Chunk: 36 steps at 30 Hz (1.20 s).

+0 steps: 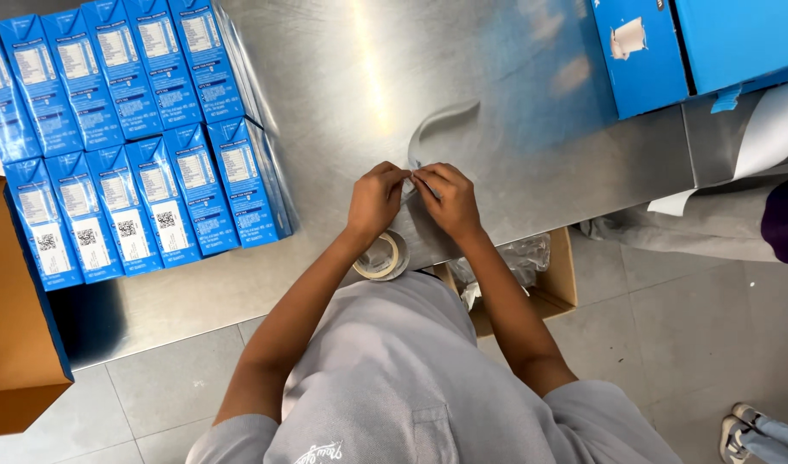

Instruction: The person takes blue milk cartons out of a cardboard box and arranges them in rows on a stainless steel table. They then peel white QR-code labels from a backing strip and press a label onto the back of each carton, working through the cartons one at a time.

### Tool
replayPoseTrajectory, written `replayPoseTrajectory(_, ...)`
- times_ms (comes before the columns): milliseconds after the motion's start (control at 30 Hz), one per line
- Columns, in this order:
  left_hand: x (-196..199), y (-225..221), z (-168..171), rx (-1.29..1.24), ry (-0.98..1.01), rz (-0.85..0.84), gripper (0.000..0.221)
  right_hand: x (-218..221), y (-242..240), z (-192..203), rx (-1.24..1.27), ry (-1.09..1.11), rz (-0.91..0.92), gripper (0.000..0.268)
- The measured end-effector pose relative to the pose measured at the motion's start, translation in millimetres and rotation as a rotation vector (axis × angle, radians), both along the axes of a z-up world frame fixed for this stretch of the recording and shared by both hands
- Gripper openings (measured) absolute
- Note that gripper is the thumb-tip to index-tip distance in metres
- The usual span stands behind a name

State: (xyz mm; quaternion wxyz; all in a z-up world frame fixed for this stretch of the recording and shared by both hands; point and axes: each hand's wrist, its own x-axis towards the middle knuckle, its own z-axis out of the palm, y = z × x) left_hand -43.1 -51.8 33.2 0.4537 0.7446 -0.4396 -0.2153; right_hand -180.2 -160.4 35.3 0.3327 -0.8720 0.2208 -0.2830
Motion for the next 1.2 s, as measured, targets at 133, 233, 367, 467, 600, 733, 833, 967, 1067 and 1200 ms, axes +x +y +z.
replayPoseTrajectory(133,5.2,2.8,-0.2,0.01,-0.045,-0.046,0.023,-5.4,-11.3,6.4,0.013,0.024,0.093,0.014)
replayPoseTrajectory(233,6.2,5.4,1.6,-0.018,-0.072,-0.098,0.026,-7.4,-17.0,14.8,0.073,0.034,0.168,0.013)
replayPoseTrajectory(367,6.2,8.5,9.1,0.042,-0.089,-0.141,0.033,-8.8,-17.6,20.5,0.221,0.073,0.199,0.011)
replayPoseTrajectory(467,6.3,12.5,13.9,0.069,-0.08,-0.139,0.036,-8.7,-14.0,16.5,0.273,0.069,0.176,0.011)
replayPoseTrajectory(600,5.7,16.2,17.4,0.034,-0.022,-0.103,0.033,-8.8,-5.6,7.7,0.281,0.024,0.111,0.011)
replayPoseTrajectory(733,7.1,20.2,14.4,0.071,0.048,-0.06,0.031,-5.7,8.3,1.0,0.309,-0.015,0.064,0.012)
replayPoseTrajectory(833,6.4,24.1,10.1,0.02,0.017,-0.049,0.031,-2.0,19.4,4.7,0.331,-0.056,0.013,0.016)
replayPoseTrajectory(967,8.3,28.0,16.9,0.029,-0.057,-0.102,0.037,0.2,25.7,4.5,0.272,-0.041,-0.026,0.014)
replayPoseTrajectory(1067,11.0,31.0,13.8,0.061,-0.069,-0.134,0.044,-0.2,28.7,4.7,0.261,-0.025,-0.036,0.012)
replayPoseTrajectory(1200,14.7,37.1,1.6,-0.003,-0.009,-0.117,0.04,1.0,32.9,-4.5,0.313,-0.028,-0.088,0.007)
